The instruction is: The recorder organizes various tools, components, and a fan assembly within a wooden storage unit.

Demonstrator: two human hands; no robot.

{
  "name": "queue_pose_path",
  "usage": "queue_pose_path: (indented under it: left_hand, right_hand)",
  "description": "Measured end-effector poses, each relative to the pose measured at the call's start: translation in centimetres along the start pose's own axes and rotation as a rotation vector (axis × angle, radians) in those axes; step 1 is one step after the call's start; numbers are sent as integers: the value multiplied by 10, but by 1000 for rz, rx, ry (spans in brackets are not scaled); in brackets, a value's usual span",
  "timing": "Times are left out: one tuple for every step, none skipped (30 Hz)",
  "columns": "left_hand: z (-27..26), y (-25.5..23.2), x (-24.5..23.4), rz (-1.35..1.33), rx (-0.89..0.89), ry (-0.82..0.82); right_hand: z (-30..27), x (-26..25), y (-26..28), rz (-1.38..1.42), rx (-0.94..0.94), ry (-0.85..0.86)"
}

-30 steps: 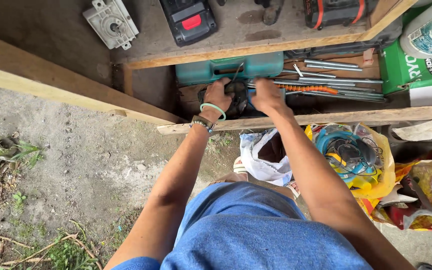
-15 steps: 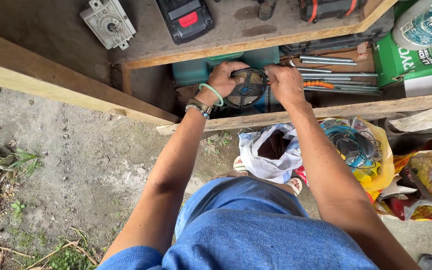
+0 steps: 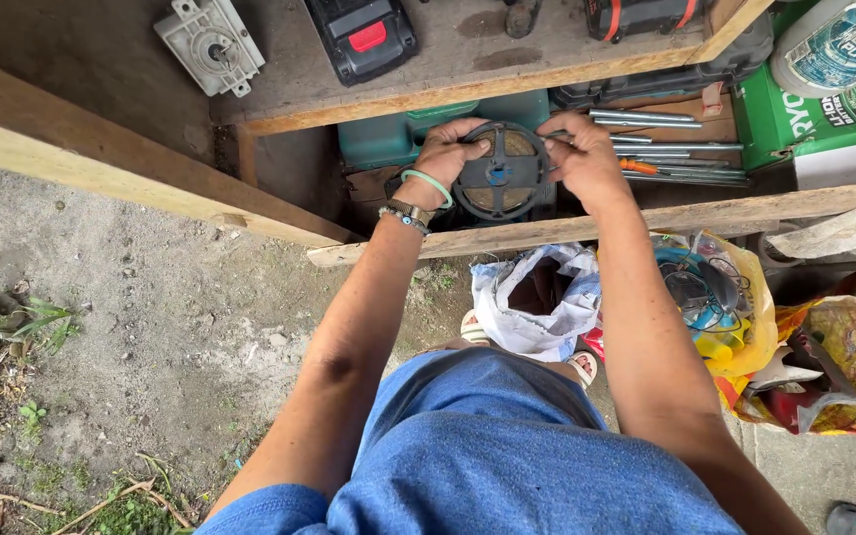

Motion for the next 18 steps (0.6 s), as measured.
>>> queue_pose_path:
  left_hand:
    - [-3,2,5,-1,2,0]
    - [-6,4,10,-115,-30,-21]
    - [-7,5,14,-228,-58,-41]
    - [-6,9,16,-226,-53,-40]
    - [-6,16,19,-317,-92,-46]
    - [-5,22,23,-408,-132,-52]
    - [-4,25,25,-408,-129,-49]
    - [-3,29,29,-469,-177,-61]
    - [-4,34,33,-530,-229,-74]
    - [-4,36,36,-530,-231,-71]
    - [-4,38,39,-545,-269,-95]
    - [-3,40,41,-559,-308,-119]
    - [-1,49,44,-561,-312,-123]
    - [2,59,46,-586,-327,-129]
    - [4,68,46,-613,-340,-141]
    - [12,82,53,-616,-342,-148]
    - [17,98,57,-574,-328,-184]
    - [22,113,61,-531,-314,-220]
  right_hand:
    - [-5,-3,2,-1,-1,0]
    - [-9,-7,5,71,-16,-18]
    - [-12,-10,10,145,-36,-35]
    - [-14,-11,12,145,-42,-36]
    - [-16,-13,12,224,-7,-55]
    - [-19,-15,13,302,28,-74]
    - [-17,-17,10,302,25,-76]
    - [-16,-20,7,314,34,-95]
    - [-16,-22,2,328,47,-114]
    - [-15,-25,-2,327,48,-116]
    - [-13,-27,-5,329,30,-114]
    - [-10,-29,-9,330,11,-112]
    - [-13,-32,-6,329,17,-109]
    - [-16,-34,-4,312,26,-100]
    - [-17,-35,-1,294,36,-87]
    - [-19,-37,-2,292,41,-80]
    - [-21,-36,-6,289,95,-97]
    - [-23,-36,-9,284,148,-113]
Point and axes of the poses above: each hand's wrist, its own z-axis towards the middle knuckle, its own x-axis out of the palm, y = z × x, the point moved 1 cm from there along z, towards the middle knuckle, and after that the axes turned 5 degrees about x, right-handed, at the moved point
